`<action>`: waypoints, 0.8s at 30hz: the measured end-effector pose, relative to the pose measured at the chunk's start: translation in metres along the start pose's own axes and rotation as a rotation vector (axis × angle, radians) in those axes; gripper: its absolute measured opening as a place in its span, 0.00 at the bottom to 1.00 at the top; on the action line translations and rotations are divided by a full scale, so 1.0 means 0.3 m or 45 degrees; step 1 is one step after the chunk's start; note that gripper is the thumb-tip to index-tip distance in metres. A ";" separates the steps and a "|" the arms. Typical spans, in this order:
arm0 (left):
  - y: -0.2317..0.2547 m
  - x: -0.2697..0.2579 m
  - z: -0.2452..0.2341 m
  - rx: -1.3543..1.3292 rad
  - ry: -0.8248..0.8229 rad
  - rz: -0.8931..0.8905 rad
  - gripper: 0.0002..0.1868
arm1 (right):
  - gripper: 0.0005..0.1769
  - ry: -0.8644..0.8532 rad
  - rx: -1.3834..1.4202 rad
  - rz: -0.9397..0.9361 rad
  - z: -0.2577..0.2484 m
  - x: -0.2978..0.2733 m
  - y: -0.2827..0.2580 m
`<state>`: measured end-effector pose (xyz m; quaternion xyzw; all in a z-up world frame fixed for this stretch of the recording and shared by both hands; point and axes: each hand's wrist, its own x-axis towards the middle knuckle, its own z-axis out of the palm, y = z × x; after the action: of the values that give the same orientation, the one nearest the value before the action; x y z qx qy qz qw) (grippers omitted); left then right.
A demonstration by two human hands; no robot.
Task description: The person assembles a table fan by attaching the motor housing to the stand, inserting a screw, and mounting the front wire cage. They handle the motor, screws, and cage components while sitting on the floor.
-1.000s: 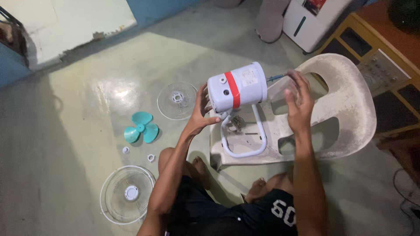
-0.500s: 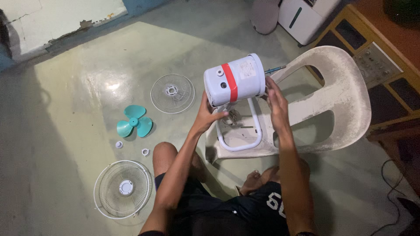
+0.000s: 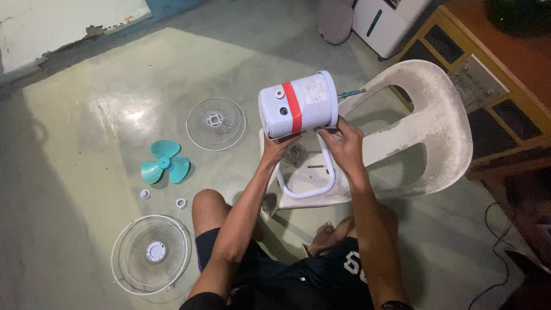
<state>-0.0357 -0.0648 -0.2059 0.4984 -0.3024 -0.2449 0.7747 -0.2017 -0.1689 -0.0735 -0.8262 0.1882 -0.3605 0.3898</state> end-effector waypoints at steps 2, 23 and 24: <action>0.007 0.006 -0.004 0.011 -0.019 -0.024 0.27 | 0.15 -0.015 -0.032 -0.045 -0.003 0.006 0.010; 0.124 0.017 -0.032 -0.058 -0.143 0.013 0.61 | 0.35 -0.145 0.420 0.189 0.029 -0.057 0.032; 0.138 0.011 -0.039 -0.071 -0.137 0.137 0.67 | 0.39 -0.142 0.447 0.231 0.022 -0.066 0.041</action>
<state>-0.0220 -0.0438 -0.1710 0.4457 -0.3630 -0.2379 0.7829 -0.2105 -0.1615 -0.0947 -0.7439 0.1742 -0.3049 0.5686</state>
